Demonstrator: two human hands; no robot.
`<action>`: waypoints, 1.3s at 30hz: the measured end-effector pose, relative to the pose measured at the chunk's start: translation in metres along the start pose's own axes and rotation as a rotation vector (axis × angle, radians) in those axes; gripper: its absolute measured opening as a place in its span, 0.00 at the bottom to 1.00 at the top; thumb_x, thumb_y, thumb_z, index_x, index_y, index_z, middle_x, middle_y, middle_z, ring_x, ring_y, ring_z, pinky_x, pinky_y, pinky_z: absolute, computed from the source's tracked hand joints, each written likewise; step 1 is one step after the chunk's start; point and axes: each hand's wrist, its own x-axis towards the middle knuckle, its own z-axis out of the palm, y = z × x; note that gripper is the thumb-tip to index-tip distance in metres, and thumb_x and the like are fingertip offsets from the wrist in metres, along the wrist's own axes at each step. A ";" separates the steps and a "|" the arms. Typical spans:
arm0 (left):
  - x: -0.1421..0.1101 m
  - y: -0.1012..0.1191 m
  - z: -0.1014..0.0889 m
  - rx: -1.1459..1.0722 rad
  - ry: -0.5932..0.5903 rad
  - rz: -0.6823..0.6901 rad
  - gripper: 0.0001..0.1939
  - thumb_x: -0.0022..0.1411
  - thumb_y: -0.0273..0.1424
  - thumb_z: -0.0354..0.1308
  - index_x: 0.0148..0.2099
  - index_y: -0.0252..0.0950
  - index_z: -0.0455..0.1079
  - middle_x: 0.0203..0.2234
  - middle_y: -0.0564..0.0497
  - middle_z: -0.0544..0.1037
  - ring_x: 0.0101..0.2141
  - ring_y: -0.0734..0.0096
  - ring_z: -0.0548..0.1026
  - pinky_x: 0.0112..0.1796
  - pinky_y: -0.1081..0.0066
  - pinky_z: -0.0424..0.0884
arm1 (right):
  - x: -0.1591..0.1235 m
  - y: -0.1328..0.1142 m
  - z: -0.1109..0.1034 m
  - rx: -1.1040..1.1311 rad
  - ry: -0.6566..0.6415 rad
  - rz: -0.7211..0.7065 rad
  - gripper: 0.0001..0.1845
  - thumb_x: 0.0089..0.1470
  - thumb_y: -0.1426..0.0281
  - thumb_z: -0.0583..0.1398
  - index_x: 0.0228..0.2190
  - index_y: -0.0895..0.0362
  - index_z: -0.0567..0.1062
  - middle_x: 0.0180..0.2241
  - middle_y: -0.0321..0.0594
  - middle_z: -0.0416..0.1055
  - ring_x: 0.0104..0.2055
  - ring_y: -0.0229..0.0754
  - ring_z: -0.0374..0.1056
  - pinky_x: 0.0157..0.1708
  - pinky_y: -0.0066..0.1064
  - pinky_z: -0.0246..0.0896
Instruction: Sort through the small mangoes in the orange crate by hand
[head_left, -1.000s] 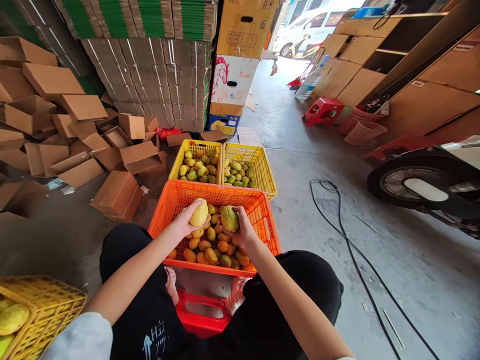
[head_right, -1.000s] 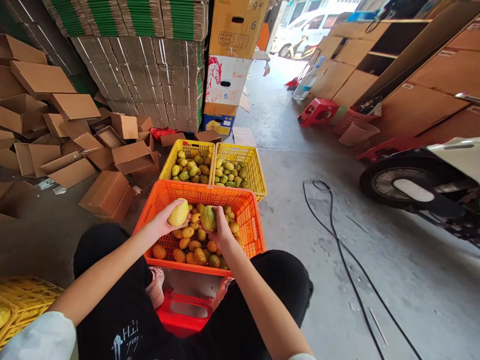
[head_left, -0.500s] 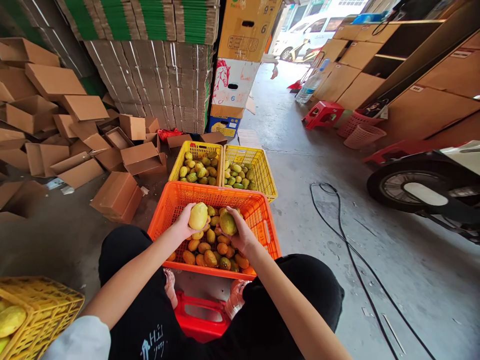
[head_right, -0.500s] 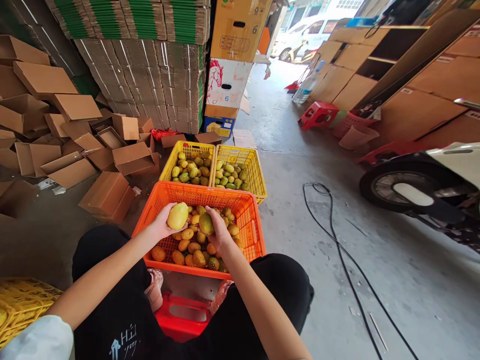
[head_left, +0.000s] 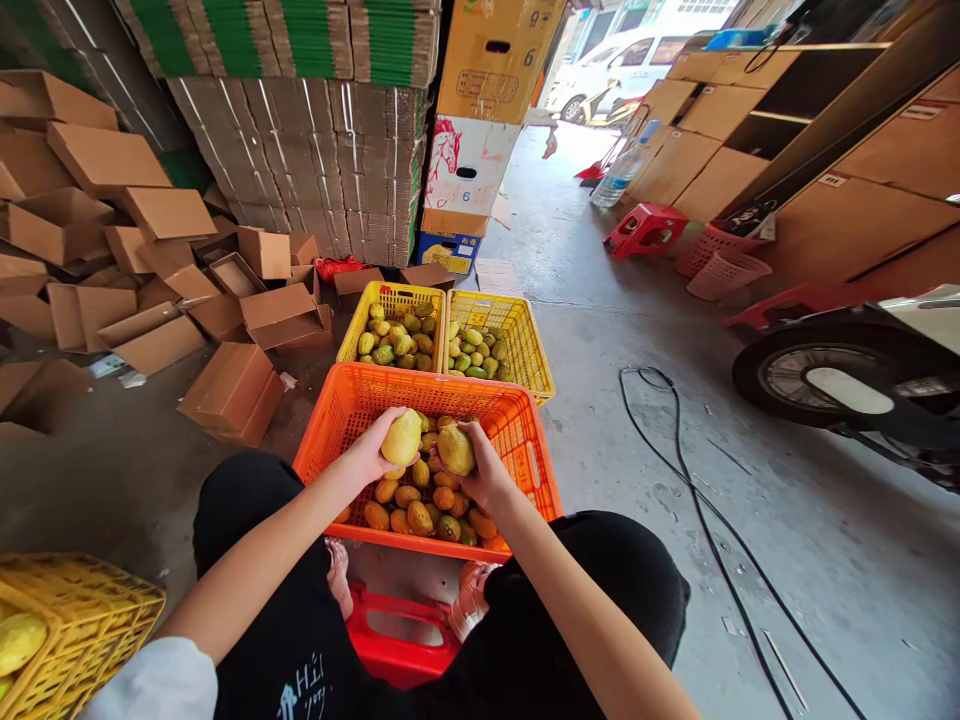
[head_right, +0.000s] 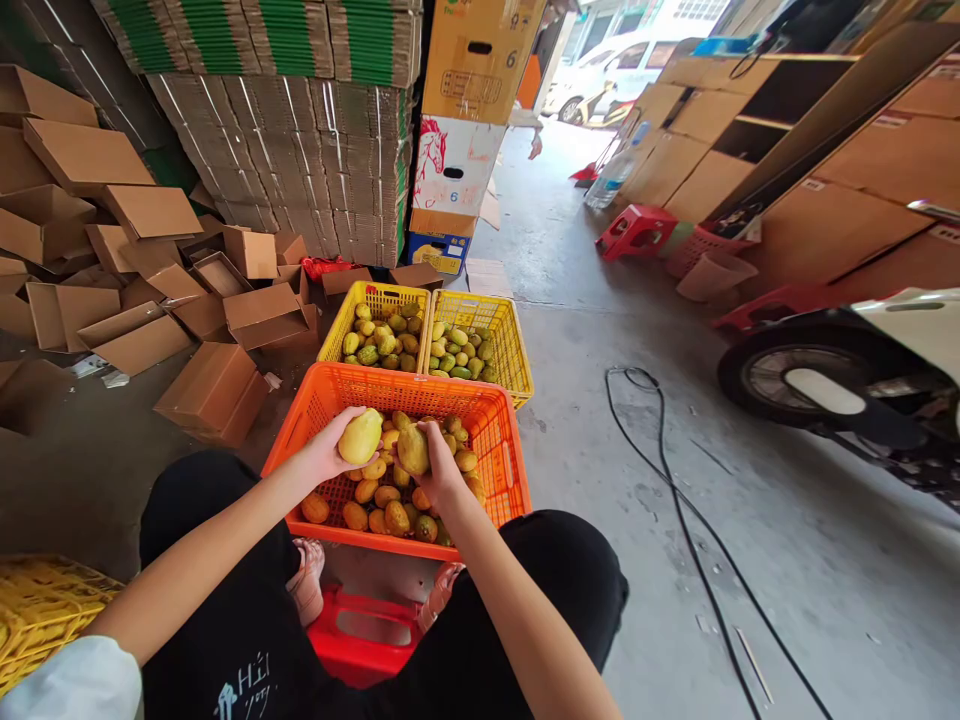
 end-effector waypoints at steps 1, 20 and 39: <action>0.000 -0.001 0.000 0.009 -0.006 0.027 0.09 0.63 0.34 0.62 0.43 0.36 0.70 0.29 0.50 0.78 0.26 0.67 0.78 0.29 0.66 0.79 | 0.000 -0.001 0.000 0.010 -0.002 0.016 0.05 0.54 0.64 0.60 0.30 0.53 0.72 0.25 0.37 0.74 0.30 0.43 0.75 0.30 0.33 0.75; -0.002 -0.002 -0.001 0.091 0.001 0.024 0.11 0.63 0.31 0.64 0.46 0.33 0.71 0.30 0.48 0.78 0.26 0.68 0.78 0.28 0.68 0.78 | -0.001 0.006 -0.002 -0.083 -0.099 -0.130 0.16 0.40 0.66 0.72 0.32 0.52 0.74 0.33 0.35 0.75 0.32 0.41 0.72 0.30 0.32 0.74; 0.015 -0.009 -0.008 0.068 -0.005 0.009 0.21 0.52 0.34 0.73 0.46 0.35 0.71 0.31 0.48 0.79 0.27 0.67 0.78 0.30 0.67 0.79 | 0.007 0.002 -0.005 -0.035 -0.025 0.066 0.11 0.56 0.60 0.55 0.34 0.53 0.72 0.27 0.41 0.76 0.31 0.45 0.75 0.23 0.30 0.67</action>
